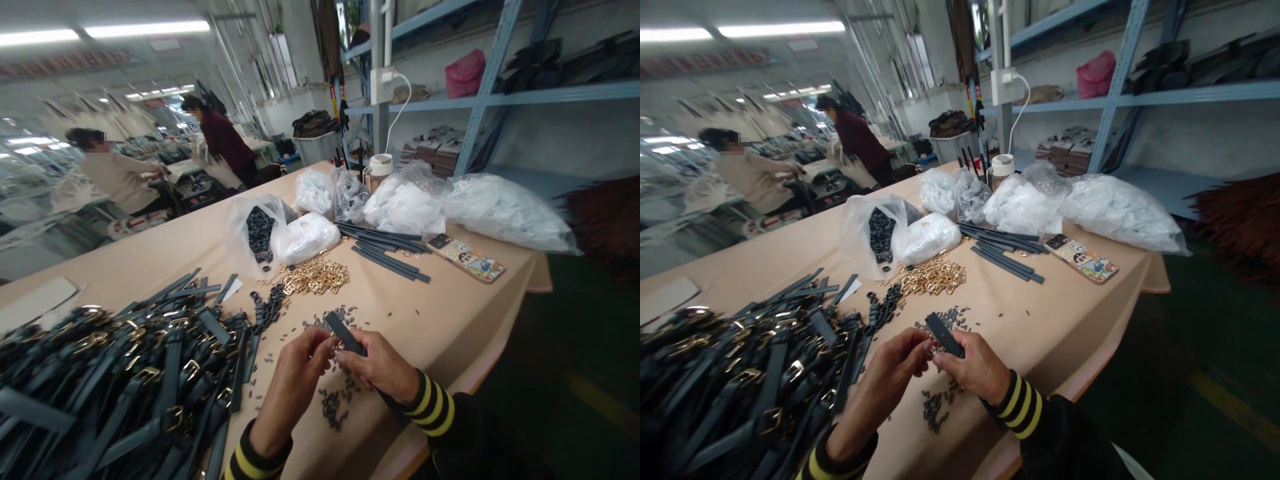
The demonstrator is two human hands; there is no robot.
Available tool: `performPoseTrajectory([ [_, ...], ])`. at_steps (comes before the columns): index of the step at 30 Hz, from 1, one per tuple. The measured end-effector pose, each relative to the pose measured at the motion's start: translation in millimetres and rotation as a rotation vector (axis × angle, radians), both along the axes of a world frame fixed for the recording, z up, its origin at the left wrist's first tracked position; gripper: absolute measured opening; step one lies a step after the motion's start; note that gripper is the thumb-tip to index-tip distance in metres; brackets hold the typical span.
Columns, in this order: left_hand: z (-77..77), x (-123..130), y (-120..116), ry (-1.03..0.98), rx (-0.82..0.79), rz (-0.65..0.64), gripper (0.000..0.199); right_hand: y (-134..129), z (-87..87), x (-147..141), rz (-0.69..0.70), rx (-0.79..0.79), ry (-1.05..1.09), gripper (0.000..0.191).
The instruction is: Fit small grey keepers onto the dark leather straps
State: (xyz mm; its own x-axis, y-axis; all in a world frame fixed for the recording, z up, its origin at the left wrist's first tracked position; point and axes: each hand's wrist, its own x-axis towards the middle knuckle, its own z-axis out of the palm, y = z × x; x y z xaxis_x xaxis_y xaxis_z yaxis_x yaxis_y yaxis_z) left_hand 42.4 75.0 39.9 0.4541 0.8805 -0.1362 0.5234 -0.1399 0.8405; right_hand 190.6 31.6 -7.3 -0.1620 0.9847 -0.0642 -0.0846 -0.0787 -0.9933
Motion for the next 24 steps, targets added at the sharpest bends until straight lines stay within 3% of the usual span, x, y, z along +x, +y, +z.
performPoseTrajectory([
  [3,1.3,-5.9,-13.7,-0.039,0.009,0.036,0.02,-5.9,1.7,-8.6,0.017,0.036,0.004,0.022],
  [10,3.0,-14.9,-37.5,-0.347,-0.141,0.091,0.016,-26.5,7.9,-11.1,0.15,0.003,-0.027,0.027],
  [16,9.0,-23.8,-47.5,-0.332,-0.111,0.155,0.012,-35.8,6.0,-11.4,0.135,-0.066,0.082,0.025],
  [19,13.9,-25.2,-48.8,-0.312,-0.07,0.166,0.011,-39.6,2.3,-10.7,0.117,-0.028,0.109,0.023],
  [24,13.6,-27.7,-45.7,-0.331,-0.046,0.253,0.012,-43.5,-2.8,-6.7,0.234,0.013,0.214,0.025],
])
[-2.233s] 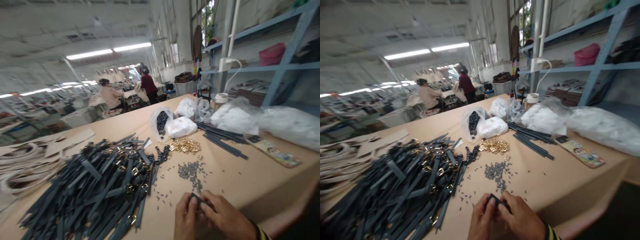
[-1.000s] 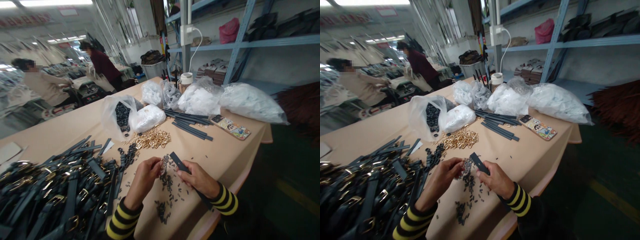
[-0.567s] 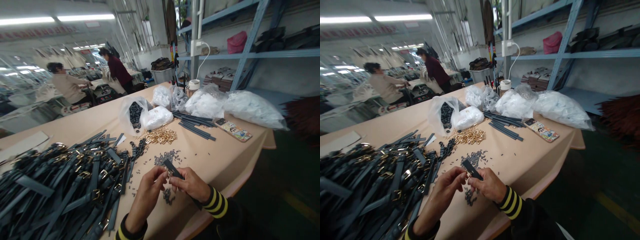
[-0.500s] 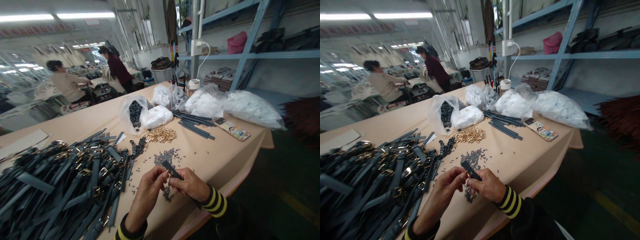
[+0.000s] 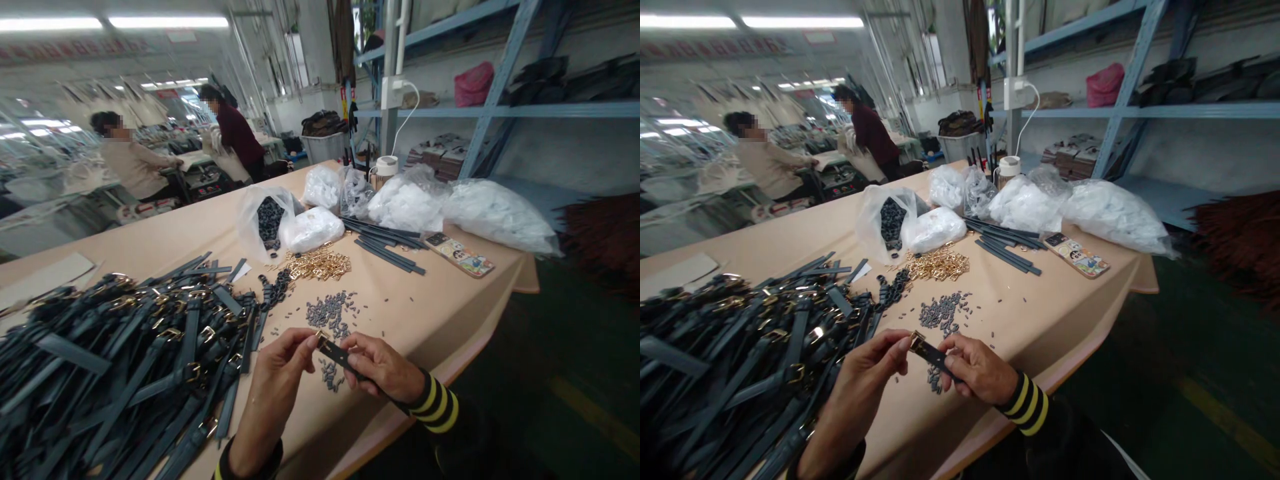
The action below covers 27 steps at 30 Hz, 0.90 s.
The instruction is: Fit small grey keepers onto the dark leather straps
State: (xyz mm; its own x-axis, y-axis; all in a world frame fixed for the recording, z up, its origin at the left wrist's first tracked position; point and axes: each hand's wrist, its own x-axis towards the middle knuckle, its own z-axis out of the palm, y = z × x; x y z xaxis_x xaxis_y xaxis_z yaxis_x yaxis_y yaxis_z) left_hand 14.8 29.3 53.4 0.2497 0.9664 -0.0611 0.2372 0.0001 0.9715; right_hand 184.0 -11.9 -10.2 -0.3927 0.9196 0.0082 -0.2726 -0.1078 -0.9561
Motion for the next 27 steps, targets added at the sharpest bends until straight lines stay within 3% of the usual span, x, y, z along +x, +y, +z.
performPoseTrajectory([
  [3,-4.3,-2.6,0.3,-0.156,-0.141,-0.011,0.013,-0.4,-1.4,4.6,0.046,-0.007,0.05,0.026],
  [8,-9.9,1.9,-8.0,-0.488,-0.528,-0.094,0.016,0.2,0.5,7.4,0.095,0.021,0.054,0.027],
  [11,-18.3,11.8,-15.8,-0.589,-0.618,-0.136,0.019,-1.1,4.0,1.8,0.026,0.037,-0.005,0.021],
  [14,-29.9,23.4,-22.3,-0.639,-0.596,-0.103,0.019,-5.4,8.0,-6.3,-0.178,0.049,-0.147,0.008],
  [17,-37.8,32.0,-26.5,-0.676,-0.535,-0.029,0.016,-10.4,11.5,-11.5,-0.327,0.1,-0.308,0.008],
  [22,-40.9,29.5,-27.4,-0.574,-0.417,-0.046,0.01,-11.0,14.6,-10.3,-0.321,0.23,-0.402,0.005],
  [27,-41.8,12.5,-24.4,-0.339,-0.284,-0.111,0.012,-8.6,19.1,-6.3,-0.254,0.219,-0.44,0.009],
])
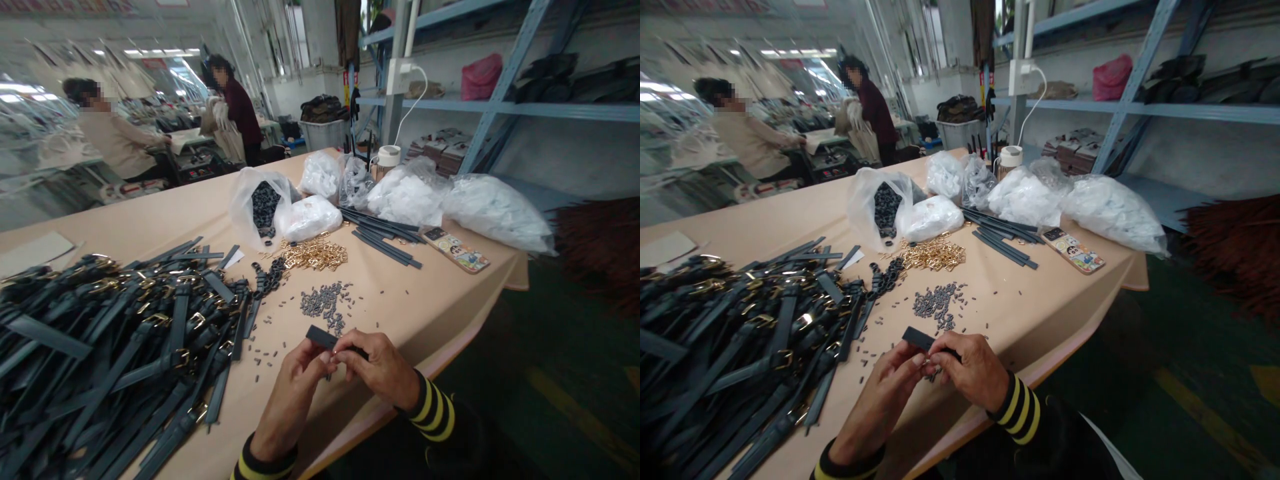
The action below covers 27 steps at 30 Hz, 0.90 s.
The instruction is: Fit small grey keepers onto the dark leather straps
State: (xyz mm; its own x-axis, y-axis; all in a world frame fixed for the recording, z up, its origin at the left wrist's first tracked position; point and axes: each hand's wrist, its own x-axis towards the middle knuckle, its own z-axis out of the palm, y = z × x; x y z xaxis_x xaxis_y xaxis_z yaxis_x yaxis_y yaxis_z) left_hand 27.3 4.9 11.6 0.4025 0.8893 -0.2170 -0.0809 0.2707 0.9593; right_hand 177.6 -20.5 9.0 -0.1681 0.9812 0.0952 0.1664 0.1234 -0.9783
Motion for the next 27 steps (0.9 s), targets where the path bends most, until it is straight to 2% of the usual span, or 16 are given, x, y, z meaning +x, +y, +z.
performPoseTrajectory([
  [5,-0.2,1.4,-2.0,0.065,0.013,0.125,0.021,-2.9,2.2,-2.7,-0.017,0.007,-0.006,0.012],
  [9,-2.9,6.7,-6.6,0.107,0.075,0.206,0.022,-4.1,0.8,-6.7,-0.069,-0.079,0.043,0.005],
  [15,-7.2,4.1,-10.9,0.245,0.195,0.172,0.022,-2.8,4.7,-4.6,-0.062,-0.134,0.074,0.002],
  [20,-6.6,5.7,-11.7,0.217,0.141,0.15,0.023,-2.5,10.2,-0.1,0.003,-0.113,-0.038,0.005],
  [24,-4.9,7.1,-10.7,0.232,0.152,0.136,0.02,-3.8,8.4,-3.0,-0.031,-0.149,-0.039,0.003],
  [27,-4.5,7.6,-10.5,0.226,0.19,0.151,0.018,-3.1,2.7,-5.2,-0.068,-0.181,0.059,0.009],
])
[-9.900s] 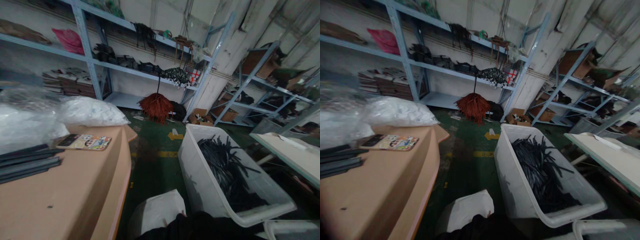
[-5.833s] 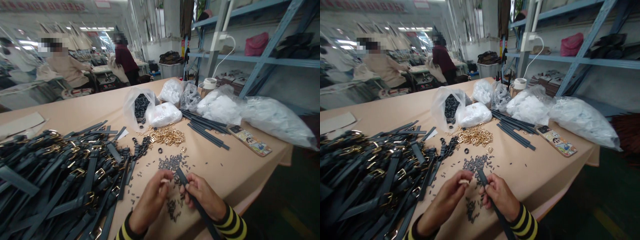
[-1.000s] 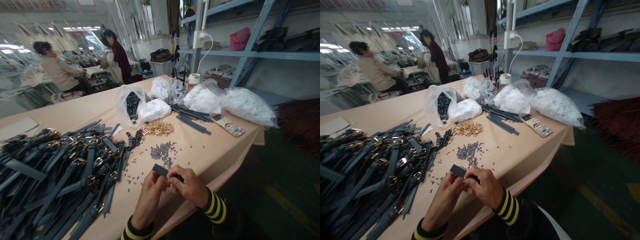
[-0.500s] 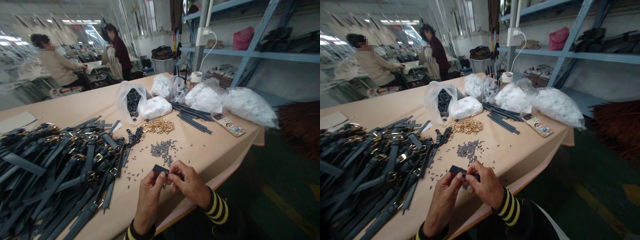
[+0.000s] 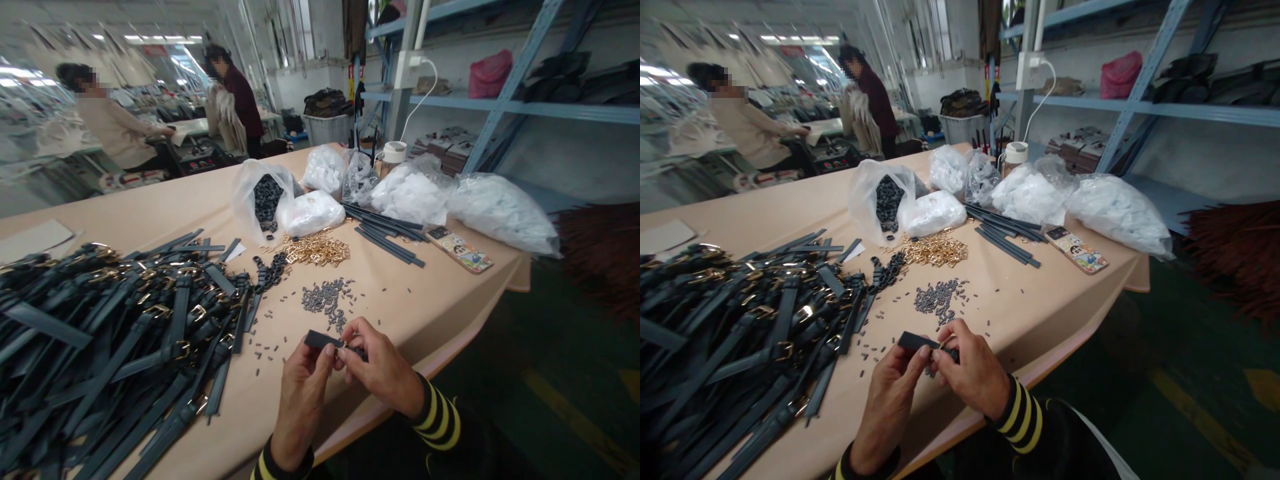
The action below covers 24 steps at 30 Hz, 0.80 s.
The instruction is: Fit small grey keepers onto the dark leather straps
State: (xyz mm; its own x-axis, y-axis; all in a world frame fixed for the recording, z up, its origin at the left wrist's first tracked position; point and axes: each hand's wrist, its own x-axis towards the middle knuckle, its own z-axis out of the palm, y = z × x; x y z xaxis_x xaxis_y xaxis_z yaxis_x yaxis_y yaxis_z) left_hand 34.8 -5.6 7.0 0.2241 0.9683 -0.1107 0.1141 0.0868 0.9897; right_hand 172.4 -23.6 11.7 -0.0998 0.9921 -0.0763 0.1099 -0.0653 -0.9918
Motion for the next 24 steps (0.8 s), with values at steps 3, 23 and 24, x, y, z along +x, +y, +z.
performPoseTrajectory([
  [3,-1.9,0.4,-0.5,-0.045,0.005,0.025,0.015,2.7,-8.6,2.0,0.014,-0.076,0.174,0.015],
  [23,-1.4,-17.2,-13.8,-0.206,-0.075,-0.225,0.029,13.1,-23.3,13.8,0.142,-0.056,0.001,0.023],
  [24,-3.0,-21.1,-12.2,-0.291,-0.139,-0.262,0.031,13.2,-21.5,14.8,0.186,-0.064,0.004,0.023],
])
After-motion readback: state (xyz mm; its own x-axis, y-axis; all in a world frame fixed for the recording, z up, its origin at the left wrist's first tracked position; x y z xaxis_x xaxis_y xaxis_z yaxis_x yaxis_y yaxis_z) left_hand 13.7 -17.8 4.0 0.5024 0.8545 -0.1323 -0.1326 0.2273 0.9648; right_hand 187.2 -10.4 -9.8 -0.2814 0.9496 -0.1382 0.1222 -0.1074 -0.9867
